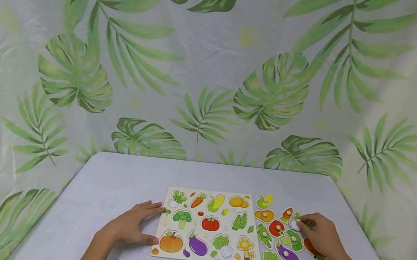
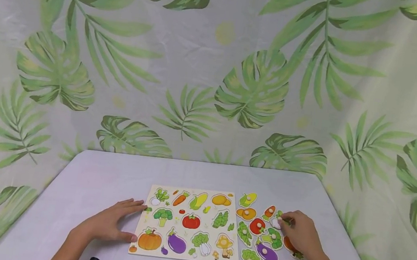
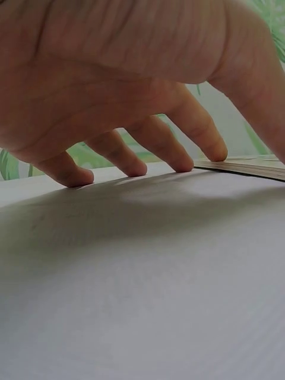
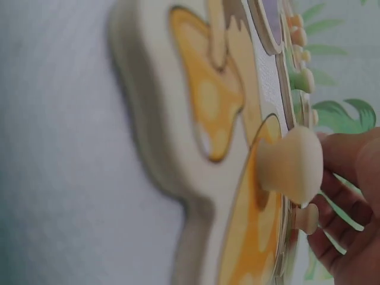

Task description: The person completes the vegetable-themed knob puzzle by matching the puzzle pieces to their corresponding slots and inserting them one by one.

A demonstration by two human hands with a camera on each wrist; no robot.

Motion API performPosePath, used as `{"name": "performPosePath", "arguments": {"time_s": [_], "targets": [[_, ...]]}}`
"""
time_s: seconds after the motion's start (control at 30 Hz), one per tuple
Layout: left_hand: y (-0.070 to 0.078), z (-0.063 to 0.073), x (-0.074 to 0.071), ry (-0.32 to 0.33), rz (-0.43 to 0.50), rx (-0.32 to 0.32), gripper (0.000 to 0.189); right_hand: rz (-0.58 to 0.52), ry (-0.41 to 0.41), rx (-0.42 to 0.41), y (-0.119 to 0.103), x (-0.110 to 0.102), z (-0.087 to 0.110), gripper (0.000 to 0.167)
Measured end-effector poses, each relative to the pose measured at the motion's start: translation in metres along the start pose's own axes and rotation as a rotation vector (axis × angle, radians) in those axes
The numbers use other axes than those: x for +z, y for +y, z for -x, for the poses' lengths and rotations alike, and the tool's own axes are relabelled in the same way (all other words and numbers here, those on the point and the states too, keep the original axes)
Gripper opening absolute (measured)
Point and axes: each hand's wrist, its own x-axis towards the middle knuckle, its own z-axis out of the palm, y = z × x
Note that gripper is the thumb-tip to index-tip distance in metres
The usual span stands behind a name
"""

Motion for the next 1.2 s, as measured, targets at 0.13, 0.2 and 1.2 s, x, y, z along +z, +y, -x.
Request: {"name": "performPosePath", "arguments": {"time_s": [0.13, 0.2, 1.2], "targets": [[0.0, 0.002, -0.002, 0.016, -0.005, -0.018, 0.09, -0.006, 0.029, -0.006, -0.002, -0.002, 0.001, 0.023], [0.001, 0.003, -0.003, 0.025, -0.003, -0.018, 0.088, -0.009, 0.028, 0.004, -0.004, -0.003, 0.001, 0.025], [0.006, 0.002, -0.001, 0.042, 0.026, 0.018, 0.086, -0.06, 0.035, -0.067, -0.045, -0.009, -0.015, 0.027]]}}
